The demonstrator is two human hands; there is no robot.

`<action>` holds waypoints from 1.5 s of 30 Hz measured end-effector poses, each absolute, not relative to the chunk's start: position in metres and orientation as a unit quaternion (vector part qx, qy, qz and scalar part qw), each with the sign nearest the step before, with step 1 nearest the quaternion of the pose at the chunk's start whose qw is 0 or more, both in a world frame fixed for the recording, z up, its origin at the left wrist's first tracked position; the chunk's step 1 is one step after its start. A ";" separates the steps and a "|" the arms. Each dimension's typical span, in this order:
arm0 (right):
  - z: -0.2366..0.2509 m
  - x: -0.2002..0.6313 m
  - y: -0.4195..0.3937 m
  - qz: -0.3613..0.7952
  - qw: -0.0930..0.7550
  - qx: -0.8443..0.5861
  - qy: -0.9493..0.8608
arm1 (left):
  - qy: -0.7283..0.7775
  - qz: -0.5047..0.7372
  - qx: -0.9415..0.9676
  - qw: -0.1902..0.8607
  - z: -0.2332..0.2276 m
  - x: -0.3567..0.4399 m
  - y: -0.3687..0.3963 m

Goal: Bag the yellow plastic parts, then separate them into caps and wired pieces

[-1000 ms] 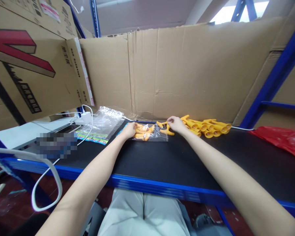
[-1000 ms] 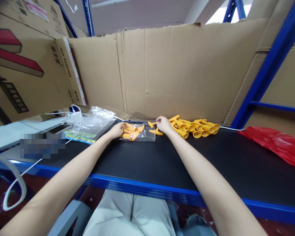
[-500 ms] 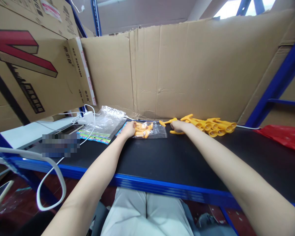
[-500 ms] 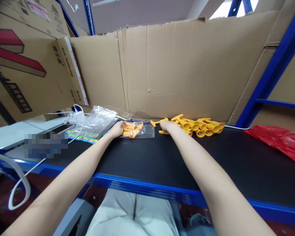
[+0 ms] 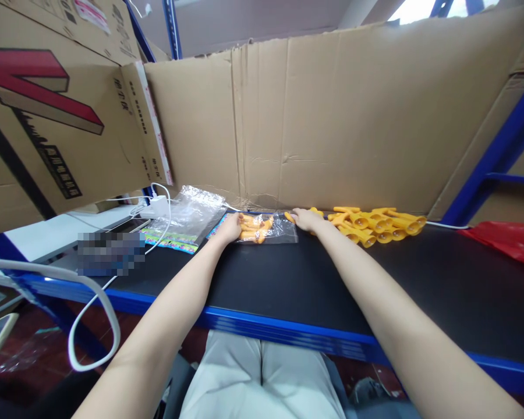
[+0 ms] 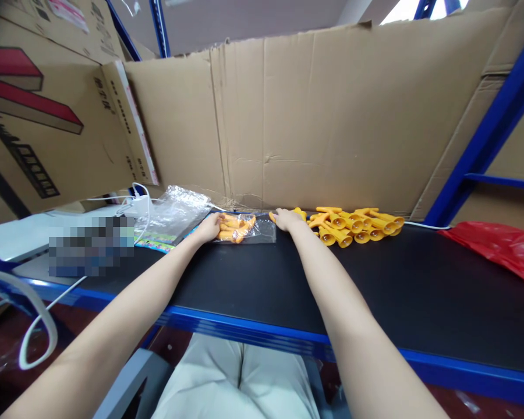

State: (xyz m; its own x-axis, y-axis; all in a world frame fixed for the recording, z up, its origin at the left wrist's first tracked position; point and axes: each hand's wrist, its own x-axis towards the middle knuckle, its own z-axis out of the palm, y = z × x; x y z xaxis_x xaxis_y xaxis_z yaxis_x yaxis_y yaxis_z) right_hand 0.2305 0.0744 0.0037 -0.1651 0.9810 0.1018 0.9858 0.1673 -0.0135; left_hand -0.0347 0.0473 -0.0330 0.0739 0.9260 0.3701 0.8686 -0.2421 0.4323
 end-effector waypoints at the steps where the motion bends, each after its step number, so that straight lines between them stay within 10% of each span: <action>1: 0.003 0.231 0.079 -0.015 0.041 -0.644 -0.763 | 0.614 0.294 0.731 0.050 -0.033 -0.035 0.047; 33: 0.053 0.253 -0.002 0.000 0.135 -0.698 -0.703 | 0.678 0.343 0.643 0.087 -0.009 -0.019 0.023; 45: 0.008 0.247 -0.001 0.221 0.263 -0.500 -0.795 | 0.588 0.376 0.689 0.192 -0.007 -0.013 0.018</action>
State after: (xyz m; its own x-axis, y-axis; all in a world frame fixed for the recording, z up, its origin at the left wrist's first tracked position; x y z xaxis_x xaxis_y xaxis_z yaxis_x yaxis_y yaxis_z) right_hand 0.2474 -0.0006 0.0081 -0.3616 0.9113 0.1970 0.6795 0.4023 -0.6136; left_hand -0.0128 0.0181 -0.0068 0.0248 0.9559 0.2928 0.6663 -0.2341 0.7080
